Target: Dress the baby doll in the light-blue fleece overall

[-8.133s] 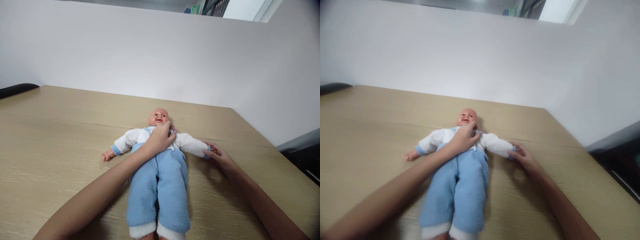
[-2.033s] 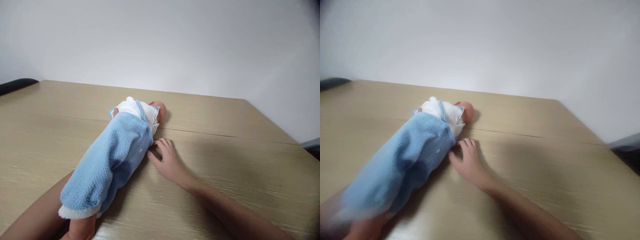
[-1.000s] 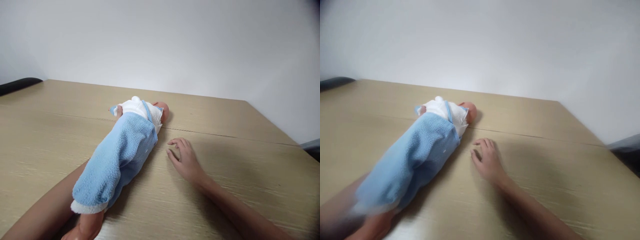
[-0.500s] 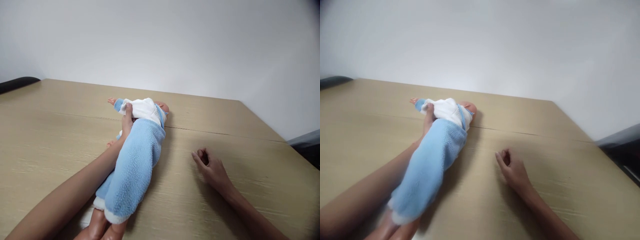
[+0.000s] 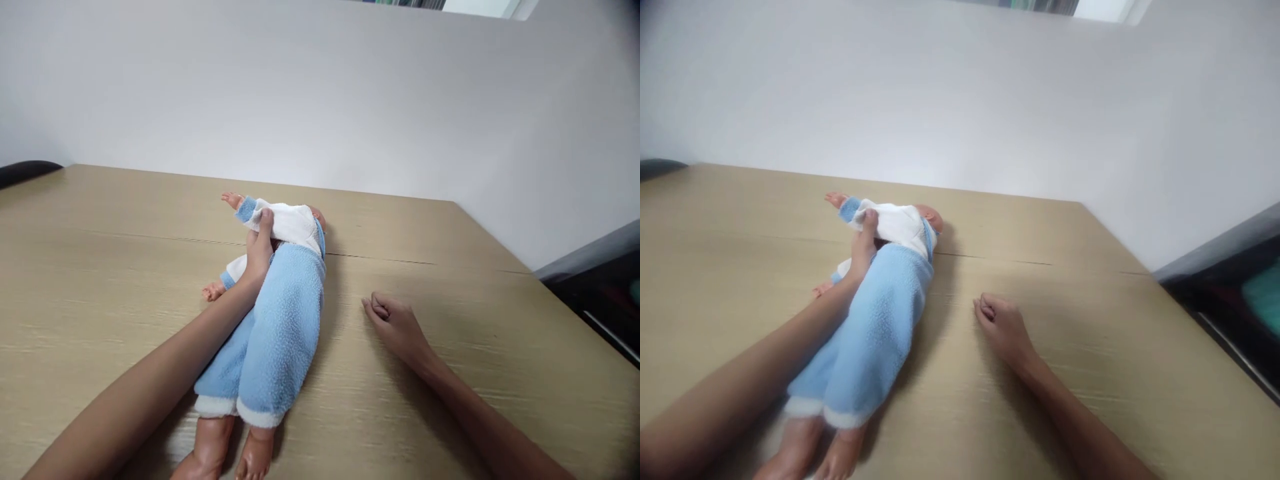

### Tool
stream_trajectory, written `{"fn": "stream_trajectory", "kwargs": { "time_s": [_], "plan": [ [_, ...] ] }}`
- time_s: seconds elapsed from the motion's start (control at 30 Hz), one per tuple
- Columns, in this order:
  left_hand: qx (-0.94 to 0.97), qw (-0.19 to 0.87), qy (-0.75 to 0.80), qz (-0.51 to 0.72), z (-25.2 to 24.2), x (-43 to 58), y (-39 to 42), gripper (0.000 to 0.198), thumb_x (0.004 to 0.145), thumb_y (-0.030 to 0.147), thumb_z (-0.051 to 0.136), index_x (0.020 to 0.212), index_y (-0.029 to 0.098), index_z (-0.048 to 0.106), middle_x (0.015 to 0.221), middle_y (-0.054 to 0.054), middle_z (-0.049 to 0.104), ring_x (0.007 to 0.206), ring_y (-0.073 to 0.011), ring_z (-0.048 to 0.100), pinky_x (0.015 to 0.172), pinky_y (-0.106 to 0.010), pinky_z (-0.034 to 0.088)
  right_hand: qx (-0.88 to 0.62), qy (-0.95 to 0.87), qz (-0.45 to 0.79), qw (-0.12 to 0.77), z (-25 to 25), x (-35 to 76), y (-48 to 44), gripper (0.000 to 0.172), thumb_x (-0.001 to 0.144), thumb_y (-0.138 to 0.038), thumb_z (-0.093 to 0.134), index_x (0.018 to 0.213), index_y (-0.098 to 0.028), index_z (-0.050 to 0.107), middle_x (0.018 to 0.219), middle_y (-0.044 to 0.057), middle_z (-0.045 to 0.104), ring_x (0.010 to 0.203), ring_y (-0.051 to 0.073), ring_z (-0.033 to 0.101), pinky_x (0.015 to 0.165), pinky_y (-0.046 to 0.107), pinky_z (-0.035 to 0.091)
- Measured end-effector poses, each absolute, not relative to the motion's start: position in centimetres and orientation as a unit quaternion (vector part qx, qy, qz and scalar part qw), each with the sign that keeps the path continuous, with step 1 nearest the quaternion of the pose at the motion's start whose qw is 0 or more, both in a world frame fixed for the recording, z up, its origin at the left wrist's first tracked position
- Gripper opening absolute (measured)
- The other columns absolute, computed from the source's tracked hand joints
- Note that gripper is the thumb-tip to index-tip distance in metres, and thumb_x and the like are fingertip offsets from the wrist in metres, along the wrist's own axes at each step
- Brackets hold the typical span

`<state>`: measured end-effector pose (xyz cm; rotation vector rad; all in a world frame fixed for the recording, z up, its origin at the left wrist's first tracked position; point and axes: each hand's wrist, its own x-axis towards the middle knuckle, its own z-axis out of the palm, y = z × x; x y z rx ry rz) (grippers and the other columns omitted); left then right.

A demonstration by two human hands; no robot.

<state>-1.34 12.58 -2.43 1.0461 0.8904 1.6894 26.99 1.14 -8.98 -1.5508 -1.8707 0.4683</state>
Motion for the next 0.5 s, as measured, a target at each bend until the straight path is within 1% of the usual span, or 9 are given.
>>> {"fn": "stream_trajectory", "kwargs": {
  "time_s": [0.07, 0.17, 0.23, 0.33, 0.4, 0.5],
  "plan": [
    [0.421, 0.453, 0.359, 0.699, -2.2, -0.8, 12.5, 0.055, 0.091, 0.076, 0.072, 0.115, 0.026, 0.07, 0.119, -0.008, 0.081, 0.14, -0.036, 0.066, 0.113, -0.05, 0.062, -0.588, -0.715, 0.178, 0.333, -8.9, 26.9, 1.2, 0.048, 0.104, -0.043, 0.052, 0.069, -0.027, 0.022, 0.063, -0.006, 0.029, 0.06, 0.015, 0.032, 0.062, 0.033, 0.027],
    [0.45, 0.448, 0.355, 0.686, -1.8, 0.2, 12.4, 0.057, 0.09, 0.075, 0.074, 0.114, 0.024, 0.072, 0.12, -0.008, 0.081, 0.133, -0.0331, 0.07, 0.112, -0.045, 0.061, -0.585, -0.714, 0.181, 0.339, -8.8, 26.8, 1.2, 0.049, 0.103, -0.043, 0.053, 0.069, -0.027, 0.023, 0.063, -0.006, 0.03, 0.06, 0.015, 0.032, 0.063, 0.033, 0.027],
    [0.476, 0.433, 0.362, 0.675, -1.7, 0.8, 12.2, 0.056, 0.092, 0.073, 0.073, 0.116, 0.022, 0.072, 0.12, -0.008, 0.081, 0.13, -0.0308, 0.072, 0.112, -0.041, 0.059, -0.585, -0.711, 0.184, 0.344, -8.8, 26.7, 1.2, 0.049, 0.103, -0.043, 0.053, 0.069, -0.027, 0.022, 0.063, -0.006, 0.029, 0.06, 0.015, 0.032, 0.062, 0.033, 0.027],
    [0.527, 0.398, 0.39, 0.642, -1.6, 1.8, 11.8, 0.046, 0.099, 0.062, 0.069, 0.119, 0.02, 0.071, 0.123, -0.009, 0.08, 0.125, -0.0287, 0.072, 0.11, -0.039, 0.057, -0.588, -0.703, 0.189, 0.353, -8.7, 26.7, 1.1, 0.05, 0.103, -0.043, 0.054, 0.068, -0.027, 0.021, 0.062, -0.007, 0.027, 0.059, 0.015, 0.031, 0.062, 0.033, 0.026],
    [0.576, 0.368, 0.419, 0.598, -1.5, 2.6, 11.6, 0.04, 0.102, 0.055, 0.065, 0.121, 0.02, 0.069, 0.125, -0.01, 0.079, 0.122, -0.0293, 0.072, 0.109, -0.041, 0.055, -0.593, -0.695, 0.188, 0.361, -8.6, 26.6, 1.1, 0.049, 0.103, -0.045, 0.055, 0.069, -0.027, 0.024, 0.063, -0.007, 0.028, 0.059, 0.015, 0.032, 0.061, 0.033, 0.026],
    [0.664, 0.298, 0.463, 0.505, -1.0, 4.1, 11.4, 0.038, 0.102, 0.051, 0.064, 0.127, 0.022, 0.065, 0.123, -0.013, 0.078, 0.12, -0.0345, 0.071, 0.107, -0.049, 0.054, -0.586, -0.648, 0.243, 0.422, -8.3, 26.4, 1.2, 0.042, 0.106, -0.052, 0.052, 0.075, -0.027, 0.039, 0.068, -0.006, 0.038, 0.062, 0.016, 0.039, 0.061, 0.032, 0.033]
  ]
}}
